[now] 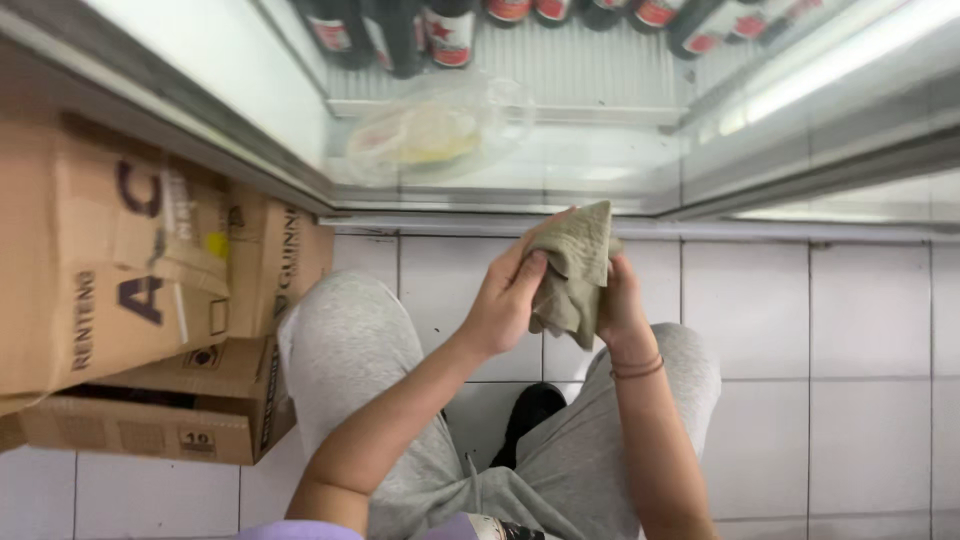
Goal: The person sprays liquid onto a cloth and wipes down the glass doors and external frames of a commercial refrigerator in a store.
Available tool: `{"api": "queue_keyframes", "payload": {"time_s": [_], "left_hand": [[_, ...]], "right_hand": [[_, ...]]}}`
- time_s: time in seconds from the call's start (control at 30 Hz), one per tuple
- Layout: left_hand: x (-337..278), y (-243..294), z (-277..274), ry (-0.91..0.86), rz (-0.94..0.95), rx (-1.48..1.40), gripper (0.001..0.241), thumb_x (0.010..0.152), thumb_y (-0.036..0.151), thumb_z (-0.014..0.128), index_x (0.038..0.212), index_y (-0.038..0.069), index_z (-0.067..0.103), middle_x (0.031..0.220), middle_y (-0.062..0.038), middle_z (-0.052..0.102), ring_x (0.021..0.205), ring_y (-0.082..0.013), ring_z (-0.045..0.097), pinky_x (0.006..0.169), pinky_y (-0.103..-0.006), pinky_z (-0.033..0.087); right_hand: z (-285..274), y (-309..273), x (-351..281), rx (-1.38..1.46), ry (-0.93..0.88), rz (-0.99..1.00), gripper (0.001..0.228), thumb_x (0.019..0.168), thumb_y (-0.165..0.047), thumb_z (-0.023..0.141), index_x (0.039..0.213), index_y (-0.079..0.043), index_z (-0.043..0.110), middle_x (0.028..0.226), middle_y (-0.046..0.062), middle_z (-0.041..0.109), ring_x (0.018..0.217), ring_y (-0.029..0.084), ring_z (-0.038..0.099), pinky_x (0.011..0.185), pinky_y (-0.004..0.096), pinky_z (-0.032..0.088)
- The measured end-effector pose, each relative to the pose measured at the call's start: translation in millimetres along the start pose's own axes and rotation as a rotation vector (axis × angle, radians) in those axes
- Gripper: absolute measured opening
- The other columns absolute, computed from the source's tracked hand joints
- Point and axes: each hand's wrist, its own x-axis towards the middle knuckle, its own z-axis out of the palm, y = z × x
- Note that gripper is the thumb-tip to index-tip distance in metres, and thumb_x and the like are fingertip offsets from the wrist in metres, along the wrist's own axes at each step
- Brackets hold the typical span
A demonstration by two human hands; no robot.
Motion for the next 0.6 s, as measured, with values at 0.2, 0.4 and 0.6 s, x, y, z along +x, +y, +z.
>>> {"api": "queue_keyframes", "payload": {"time_s": [0.2, 0.4, 0.6], "left_hand": [[-35.9, 75.2, -19.0, 0.329, 0.201, 1.114, 0.052, 0.106, 0.035, 0.050, 0.156, 0.020, 0.045, 0.165, -0.019, 0.031, 0.155, -0.0416, 0.032, 0.120, -0.0729, 0.018], [-91.7, 193.3, -34.1, 0.475, 0.028, 1.304, 0.068, 0.097, 0.048, 0.055, 0.154, 0.015, 0.041, 0.165, -0.026, 0.019, 0.154, -0.0456, 0.026, 0.111, -0.0837, 0.011], [-133.7, 307.7, -157.5, 1.163, -0.083, 1.480, 0.055, 0.108, 0.031, 0.056, 0.158, 0.019, 0.039, 0.162, -0.029, 0.028, 0.149, -0.0492, 0.035, 0.125, -0.0588, 0.034]], "right_hand": [[134.2, -13.0, -25.6, 0.176, -0.415, 0.161, 0.071, 0.096, -0.053, 0.049, 0.146, -0.003, 0.051, 0.136, 0.022, 0.061, 0.124, 0.035, 0.062, 0.101, 0.048, 0.053], [258.2, -11.7, -29.4, -0.319, -0.216, 0.317, 0.051, 0.098, -0.022, 0.057, 0.143, 0.002, 0.050, 0.132, 0.017, 0.063, 0.119, 0.030, 0.063, 0.100, 0.044, 0.055], [367.0, -5.4, -34.8, -0.671, -0.319, 0.295, 0.041, 0.098, -0.004, 0.063, 0.137, 0.008, 0.054, 0.113, 0.022, 0.068, 0.087, 0.034, 0.069, 0.060, 0.043, 0.053]]}}
